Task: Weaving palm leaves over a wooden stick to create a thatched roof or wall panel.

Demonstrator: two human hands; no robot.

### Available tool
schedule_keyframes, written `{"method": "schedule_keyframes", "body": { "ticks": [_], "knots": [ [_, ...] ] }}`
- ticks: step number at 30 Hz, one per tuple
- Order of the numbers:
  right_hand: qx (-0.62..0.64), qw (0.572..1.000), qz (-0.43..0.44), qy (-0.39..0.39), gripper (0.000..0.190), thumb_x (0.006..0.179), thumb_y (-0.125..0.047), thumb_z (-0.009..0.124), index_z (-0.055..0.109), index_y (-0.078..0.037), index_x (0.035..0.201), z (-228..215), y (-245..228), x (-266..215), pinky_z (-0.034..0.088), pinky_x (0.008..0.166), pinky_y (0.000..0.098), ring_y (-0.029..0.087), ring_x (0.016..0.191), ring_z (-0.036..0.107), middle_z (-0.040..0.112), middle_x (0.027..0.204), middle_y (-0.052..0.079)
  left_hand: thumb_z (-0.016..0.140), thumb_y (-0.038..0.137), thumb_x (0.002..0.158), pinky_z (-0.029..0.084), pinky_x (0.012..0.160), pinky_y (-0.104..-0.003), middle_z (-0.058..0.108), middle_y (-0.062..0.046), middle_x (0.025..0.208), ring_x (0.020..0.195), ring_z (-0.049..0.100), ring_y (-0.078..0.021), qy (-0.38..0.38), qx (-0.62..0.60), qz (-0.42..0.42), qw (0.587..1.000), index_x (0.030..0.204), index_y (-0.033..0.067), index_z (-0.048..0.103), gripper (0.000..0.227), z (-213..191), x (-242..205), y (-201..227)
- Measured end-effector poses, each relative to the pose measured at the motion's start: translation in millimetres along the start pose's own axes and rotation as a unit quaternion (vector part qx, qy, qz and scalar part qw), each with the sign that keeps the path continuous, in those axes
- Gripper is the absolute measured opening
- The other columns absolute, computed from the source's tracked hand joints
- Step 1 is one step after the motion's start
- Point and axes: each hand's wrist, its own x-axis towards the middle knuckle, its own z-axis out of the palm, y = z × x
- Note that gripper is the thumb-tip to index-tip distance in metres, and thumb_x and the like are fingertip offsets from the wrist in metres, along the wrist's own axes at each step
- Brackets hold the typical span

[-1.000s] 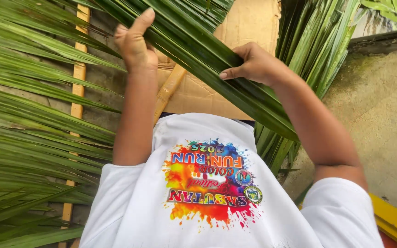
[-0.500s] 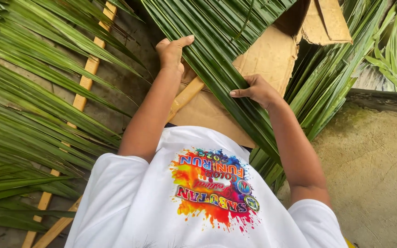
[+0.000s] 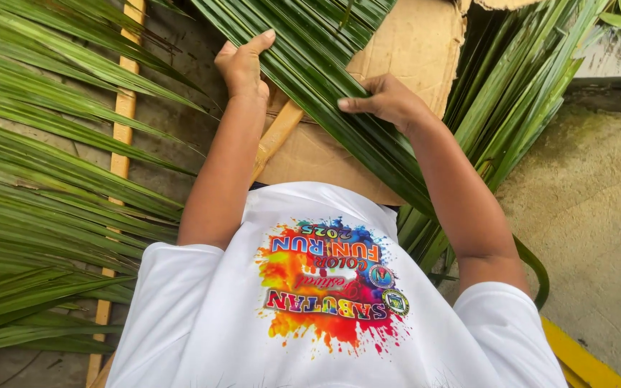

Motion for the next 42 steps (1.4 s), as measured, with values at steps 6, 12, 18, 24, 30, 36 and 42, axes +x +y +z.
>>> {"method": "schedule_keyframes", "body": {
  "ticks": [6,12,18,24,30,36,42],
  "knots": [
    [0.054,0.99,-0.121,0.056,0.076,0.091,-0.025,0.091,0.02,-0.025,0.064,11.5,11.8,36.7,0.016,0.064,0.0238,0.008,0.06,0.015,0.018,0.067,-0.01,0.095,-0.003,0.056,0.031,0.096,-0.03,0.051,-0.001,0.089,0.086,0.051,-0.0215,0.0,-0.007,0.01,1.0,0.076,0.0104,0.049,0.053,-1.3,0.3,5.3],
    [0.078,0.988,-0.109,0.076,0.081,0.087,-0.016,0.094,0.017,-0.025,0.063,16.2,19.3,50.6,0.015,0.065,0.0227,0.009,0.061,0.013,0.016,0.066,-0.011,0.097,0.013,0.056,0.045,0.087,-0.046,0.041,-0.012,0.129,0.117,0.049,-0.0278,-0.04,0.038,-0.092,0.994,0.122,-0.0011,0.04,0.088,-8.7,-23.8,41.3],
    [0.106,0.987,-0.074,0.096,0.068,0.077,-0.022,0.098,0.031,-0.024,0.064,16.5,32.6,68.6,0.019,0.117,0.0269,0.01,0.097,0.037,0.028,0.076,-0.008,0.087,0.048,0.061,0.067,0.066,-0.029,0.075,-0.01,0.086,0.077,0.077,-0.0196,-0.202,0.226,-0.162,0.939,0.087,0.012,0.058,0.053,-29.1,-99.9,112.2],
    [0.094,0.988,-0.078,0.091,0.047,0.074,-0.026,0.097,0.053,-0.02,0.06,14.7,27.7,64.7,0.028,0.119,0.0303,0.007,0.116,0.062,0.046,0.071,-0.013,0.087,0.019,0.08,0.06,0.07,-0.02,0.073,0.001,0.089,0.085,0.072,-0.0084,-0.329,0.269,-0.095,0.9,0.09,0.0138,0.065,0.025,-49.8,-100.2,95.9],
    [0.086,0.989,-0.031,0.113,0.077,0.061,-0.034,0.097,0.068,0.002,0.123,17.0,18.7,63.9,0.03,0.119,0.0371,0.024,0.146,0.045,0.058,0.148,0.013,0.092,0.024,0.071,0.053,0.063,-0.021,0.075,0.003,0.087,0.078,0.069,-0.0068,-0.287,0.376,0.027,0.88,0.095,0.014,0.074,0.032,-62.5,-113.9,89.9],
    [0.066,0.991,0.0,0.118,0.092,0.063,-0.036,0.095,0.057,0.001,0.139,18.5,10.3,56.3,0.03,0.121,0.0412,0.028,0.147,0.044,0.053,0.153,0.016,0.09,0.037,0.063,0.046,0.074,-0.042,0.059,0.002,0.089,0.085,0.059,-0.0238,-0.212,0.547,0.391,0.709,0.088,0.0208,0.059,0.043,-75.0,-120.3,35.4],
    [0.067,0.989,-0.001,0.13,0.093,0.061,-0.036,0.096,0.057,0.002,0.137,15.4,4.6,49.5,0.032,0.119,0.0396,0.027,0.145,0.046,0.055,0.152,0.014,0.077,0.032,0.062,0.046,0.059,-0.044,0.058,-0.003,0.078,0.071,0.057,-0.029,-0.169,0.56,0.436,0.684,0.077,0.0146,0.05,0.035,-62.1,-117.3,25.5]
  ]
}}
